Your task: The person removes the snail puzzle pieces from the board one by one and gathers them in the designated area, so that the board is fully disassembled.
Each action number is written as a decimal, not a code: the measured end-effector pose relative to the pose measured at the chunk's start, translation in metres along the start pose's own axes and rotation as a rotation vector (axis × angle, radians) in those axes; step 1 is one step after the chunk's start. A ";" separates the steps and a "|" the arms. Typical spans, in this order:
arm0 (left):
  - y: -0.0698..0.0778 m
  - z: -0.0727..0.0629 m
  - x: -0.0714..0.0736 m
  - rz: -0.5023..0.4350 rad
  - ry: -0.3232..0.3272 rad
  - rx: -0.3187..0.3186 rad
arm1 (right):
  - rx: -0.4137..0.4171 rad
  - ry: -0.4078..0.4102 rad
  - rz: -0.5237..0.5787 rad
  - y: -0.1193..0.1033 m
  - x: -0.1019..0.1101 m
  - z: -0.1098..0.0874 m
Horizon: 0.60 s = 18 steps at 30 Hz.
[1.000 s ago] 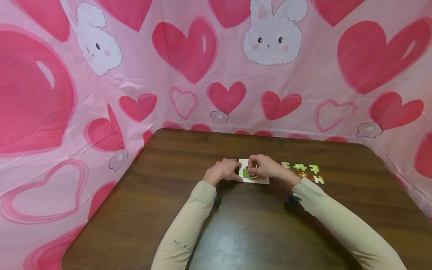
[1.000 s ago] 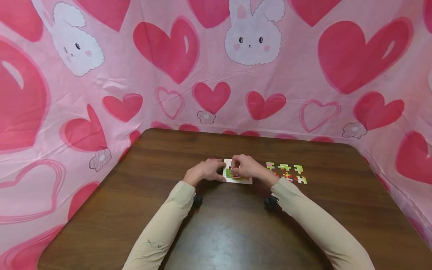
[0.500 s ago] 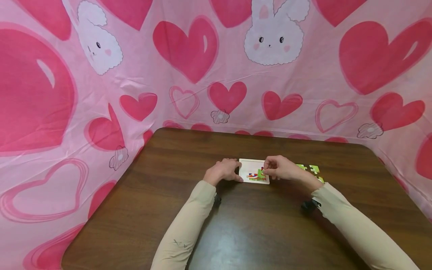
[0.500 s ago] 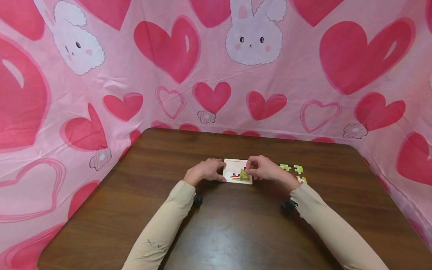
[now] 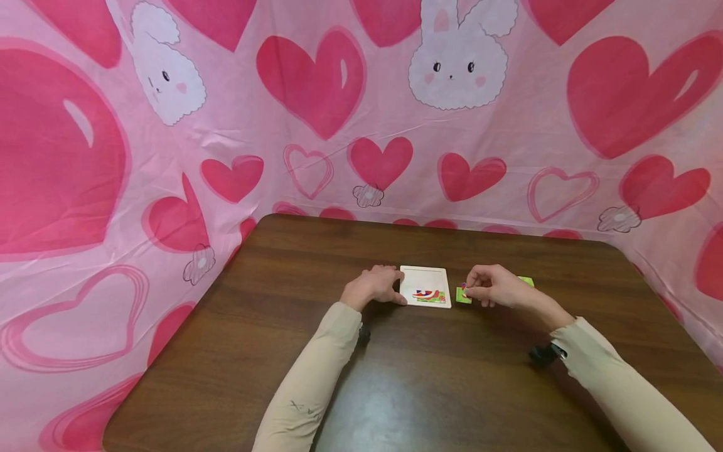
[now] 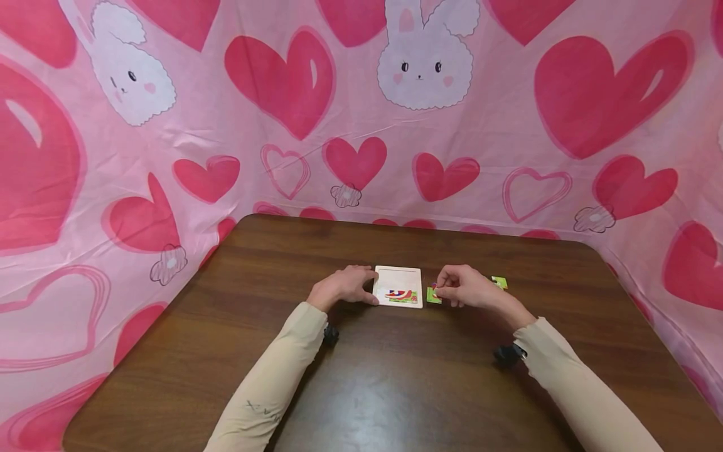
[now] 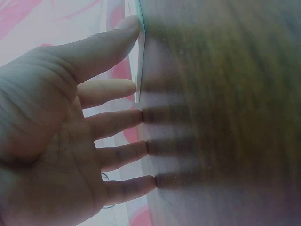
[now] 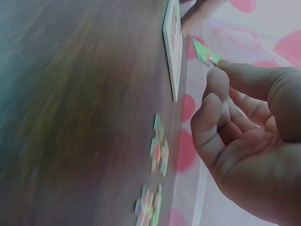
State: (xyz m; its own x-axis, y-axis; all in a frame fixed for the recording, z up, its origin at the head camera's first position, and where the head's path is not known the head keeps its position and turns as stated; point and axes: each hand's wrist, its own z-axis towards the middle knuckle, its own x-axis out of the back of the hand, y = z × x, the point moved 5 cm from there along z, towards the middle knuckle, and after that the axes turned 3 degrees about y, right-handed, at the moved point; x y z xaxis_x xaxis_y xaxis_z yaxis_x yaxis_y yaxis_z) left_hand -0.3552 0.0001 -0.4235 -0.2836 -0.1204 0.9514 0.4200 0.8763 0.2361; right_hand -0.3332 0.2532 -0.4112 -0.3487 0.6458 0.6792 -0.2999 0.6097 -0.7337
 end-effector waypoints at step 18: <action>-0.001 -0.001 0.001 -0.008 -0.006 0.005 | -0.043 -0.045 -0.017 0.028 0.010 -0.028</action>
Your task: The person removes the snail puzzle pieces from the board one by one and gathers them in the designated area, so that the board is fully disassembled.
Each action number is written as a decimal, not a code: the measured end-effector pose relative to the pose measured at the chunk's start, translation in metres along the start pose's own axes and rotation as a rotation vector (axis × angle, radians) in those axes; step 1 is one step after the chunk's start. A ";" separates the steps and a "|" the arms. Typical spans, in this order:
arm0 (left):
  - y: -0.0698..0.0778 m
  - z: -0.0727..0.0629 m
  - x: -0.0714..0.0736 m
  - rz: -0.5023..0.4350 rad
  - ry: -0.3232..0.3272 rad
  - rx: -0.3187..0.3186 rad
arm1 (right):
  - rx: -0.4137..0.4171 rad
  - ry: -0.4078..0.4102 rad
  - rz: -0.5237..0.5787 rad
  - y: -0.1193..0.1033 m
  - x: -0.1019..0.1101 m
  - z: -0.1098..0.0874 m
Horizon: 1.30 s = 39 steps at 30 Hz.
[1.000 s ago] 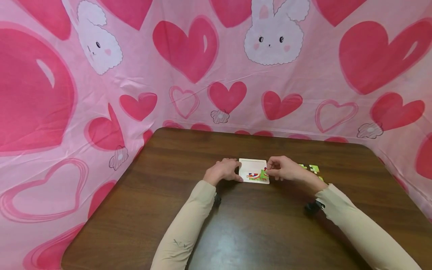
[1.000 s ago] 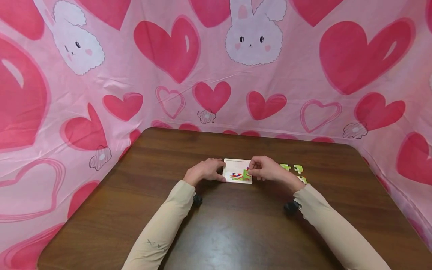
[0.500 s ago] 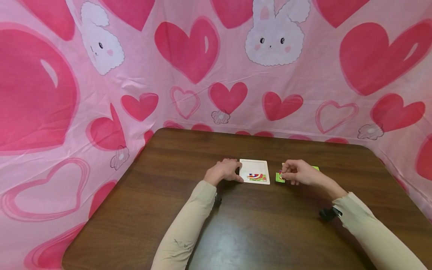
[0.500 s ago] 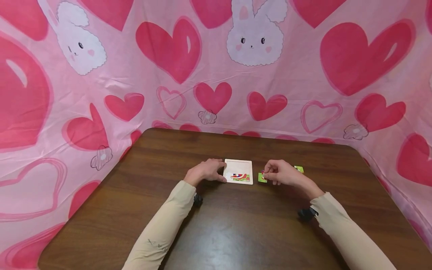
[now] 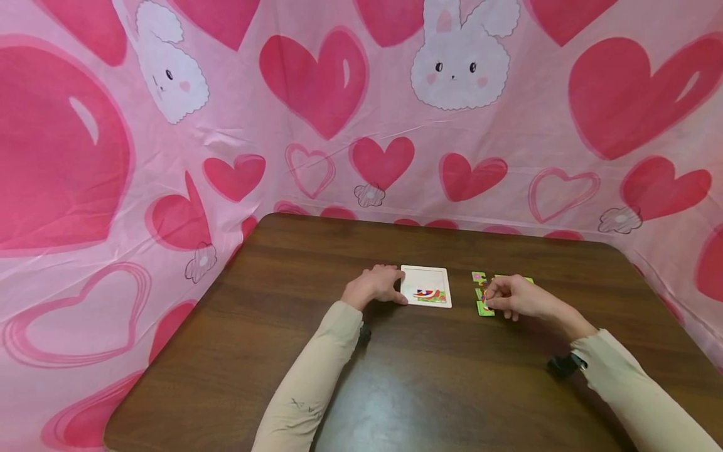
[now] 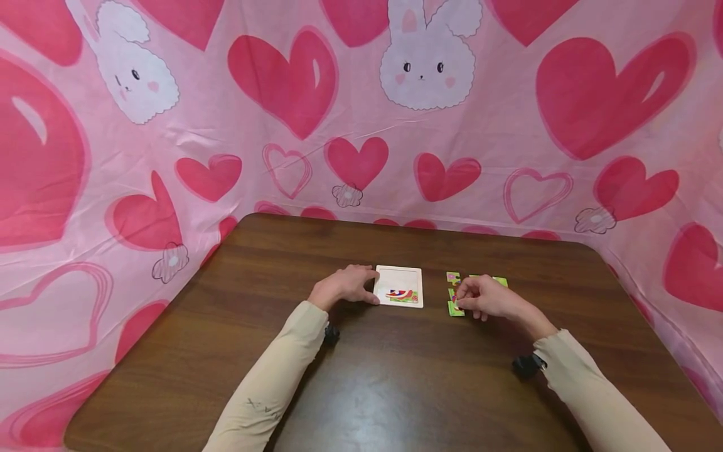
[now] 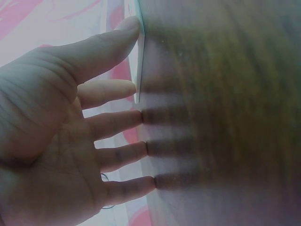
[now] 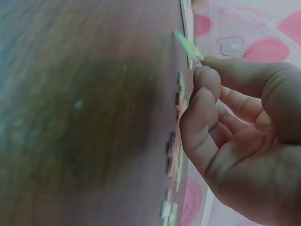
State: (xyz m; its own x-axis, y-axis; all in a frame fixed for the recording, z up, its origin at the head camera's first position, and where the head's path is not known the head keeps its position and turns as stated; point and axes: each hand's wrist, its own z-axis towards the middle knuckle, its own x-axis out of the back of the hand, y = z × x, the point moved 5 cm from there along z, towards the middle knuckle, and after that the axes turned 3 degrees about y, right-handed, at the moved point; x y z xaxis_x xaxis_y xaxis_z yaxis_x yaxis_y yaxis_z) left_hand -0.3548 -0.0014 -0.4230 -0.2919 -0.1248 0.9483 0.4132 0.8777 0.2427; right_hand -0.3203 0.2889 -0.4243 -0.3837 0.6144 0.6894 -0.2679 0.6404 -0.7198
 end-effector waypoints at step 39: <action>-0.001 0.001 -0.001 -0.015 -0.006 0.023 | 0.004 0.054 -0.141 -0.032 -0.010 0.027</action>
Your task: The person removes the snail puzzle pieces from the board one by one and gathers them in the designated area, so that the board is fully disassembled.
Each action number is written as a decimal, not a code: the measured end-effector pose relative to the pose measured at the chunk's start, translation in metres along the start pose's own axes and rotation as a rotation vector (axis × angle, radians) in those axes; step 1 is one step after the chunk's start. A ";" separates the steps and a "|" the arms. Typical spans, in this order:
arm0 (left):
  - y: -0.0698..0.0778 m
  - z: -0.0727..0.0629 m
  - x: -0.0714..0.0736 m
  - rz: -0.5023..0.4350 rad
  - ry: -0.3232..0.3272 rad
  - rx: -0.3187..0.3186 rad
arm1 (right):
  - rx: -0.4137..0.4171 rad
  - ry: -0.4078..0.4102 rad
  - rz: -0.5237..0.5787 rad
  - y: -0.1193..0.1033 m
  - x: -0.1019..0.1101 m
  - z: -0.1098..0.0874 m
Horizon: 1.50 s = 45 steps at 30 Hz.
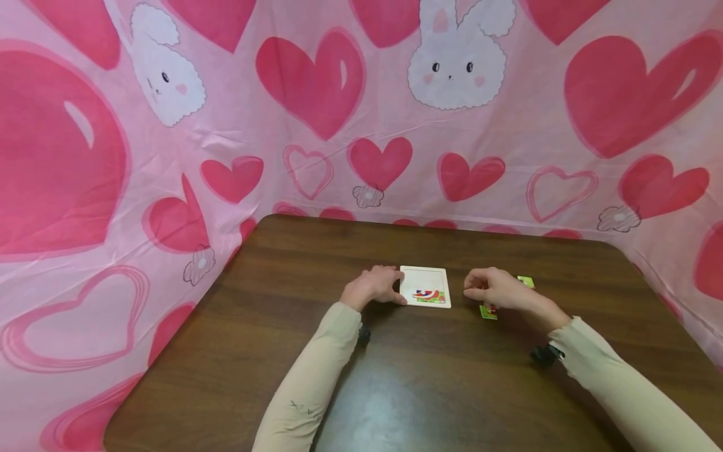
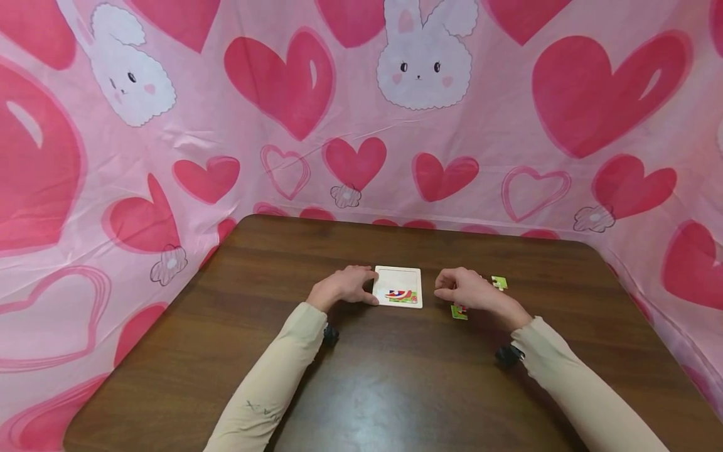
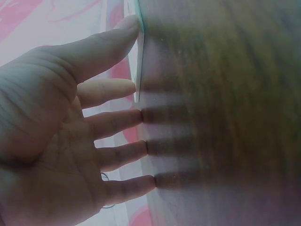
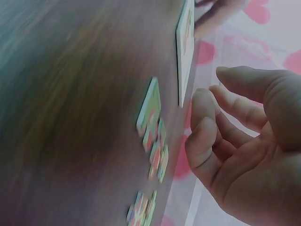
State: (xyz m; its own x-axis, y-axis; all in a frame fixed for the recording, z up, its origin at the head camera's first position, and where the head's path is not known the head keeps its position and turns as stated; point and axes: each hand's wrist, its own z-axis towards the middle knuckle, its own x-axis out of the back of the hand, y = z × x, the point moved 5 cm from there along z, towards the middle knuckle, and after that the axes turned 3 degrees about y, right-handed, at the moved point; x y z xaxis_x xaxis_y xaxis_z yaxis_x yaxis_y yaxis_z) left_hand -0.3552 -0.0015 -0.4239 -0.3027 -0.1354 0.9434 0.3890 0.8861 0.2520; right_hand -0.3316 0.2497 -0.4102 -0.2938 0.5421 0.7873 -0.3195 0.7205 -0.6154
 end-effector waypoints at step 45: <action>0.000 -0.001 0.002 -0.025 -0.018 0.003 | 0.092 -0.065 -0.147 -0.039 -0.050 0.053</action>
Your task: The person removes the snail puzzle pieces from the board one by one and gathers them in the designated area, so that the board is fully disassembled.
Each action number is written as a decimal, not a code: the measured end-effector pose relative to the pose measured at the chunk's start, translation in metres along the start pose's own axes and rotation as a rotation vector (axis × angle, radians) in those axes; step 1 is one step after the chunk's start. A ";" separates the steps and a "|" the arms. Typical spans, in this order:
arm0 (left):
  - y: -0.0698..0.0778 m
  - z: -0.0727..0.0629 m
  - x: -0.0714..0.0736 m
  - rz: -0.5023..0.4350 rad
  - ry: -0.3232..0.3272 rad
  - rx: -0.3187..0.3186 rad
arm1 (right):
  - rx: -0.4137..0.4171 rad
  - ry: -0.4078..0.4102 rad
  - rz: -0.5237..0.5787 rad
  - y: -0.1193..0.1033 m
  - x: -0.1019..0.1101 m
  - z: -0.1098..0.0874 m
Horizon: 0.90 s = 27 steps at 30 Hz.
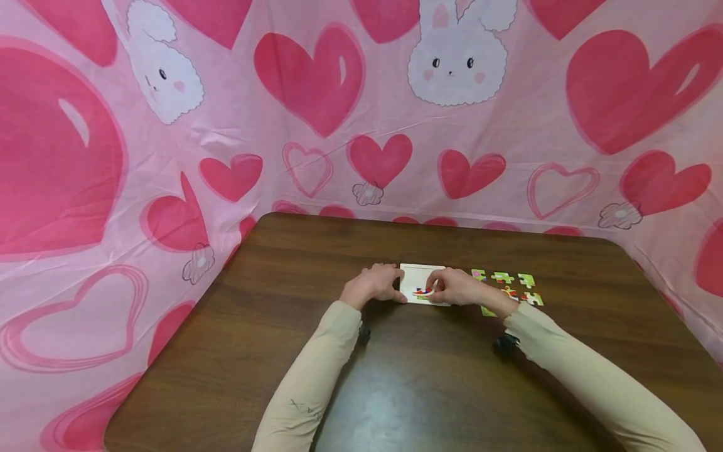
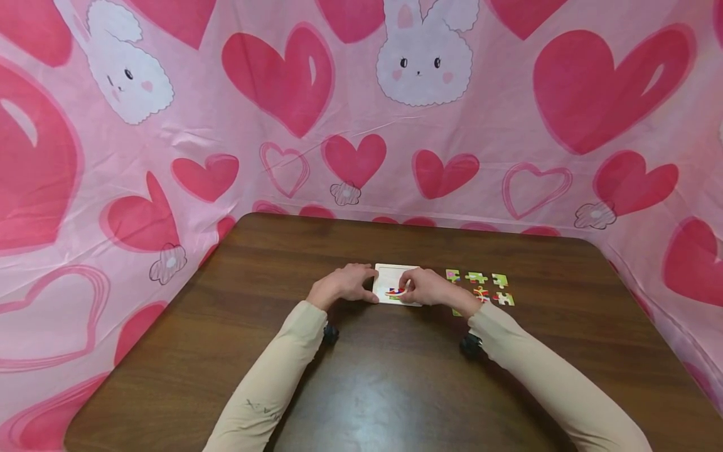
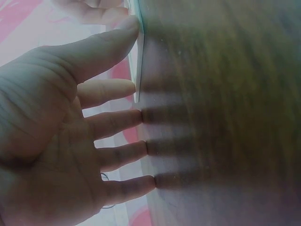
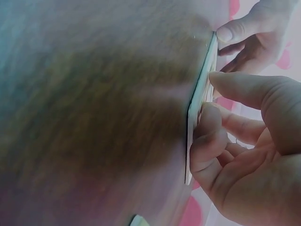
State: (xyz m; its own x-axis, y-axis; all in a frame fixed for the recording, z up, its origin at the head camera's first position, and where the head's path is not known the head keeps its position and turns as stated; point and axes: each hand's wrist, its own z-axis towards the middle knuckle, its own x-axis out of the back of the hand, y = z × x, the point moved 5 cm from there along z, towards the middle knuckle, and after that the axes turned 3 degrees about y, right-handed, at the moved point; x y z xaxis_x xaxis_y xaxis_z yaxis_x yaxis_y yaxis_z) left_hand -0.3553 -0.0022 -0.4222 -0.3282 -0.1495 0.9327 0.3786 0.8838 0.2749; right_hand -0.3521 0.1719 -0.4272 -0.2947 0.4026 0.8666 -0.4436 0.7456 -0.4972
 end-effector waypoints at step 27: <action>0.000 -0.001 0.001 -0.009 0.006 0.008 | 0.025 0.068 0.046 -0.002 0.004 0.004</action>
State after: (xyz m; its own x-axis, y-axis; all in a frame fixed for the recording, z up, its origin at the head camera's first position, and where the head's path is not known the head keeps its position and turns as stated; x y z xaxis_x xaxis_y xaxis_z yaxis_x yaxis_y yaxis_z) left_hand -0.3544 -0.0027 -0.4211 -0.3259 -0.1599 0.9318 0.3686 0.8861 0.2810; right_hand -0.3558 0.1703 -0.4232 -0.2571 0.4719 0.8433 -0.4521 0.7125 -0.5365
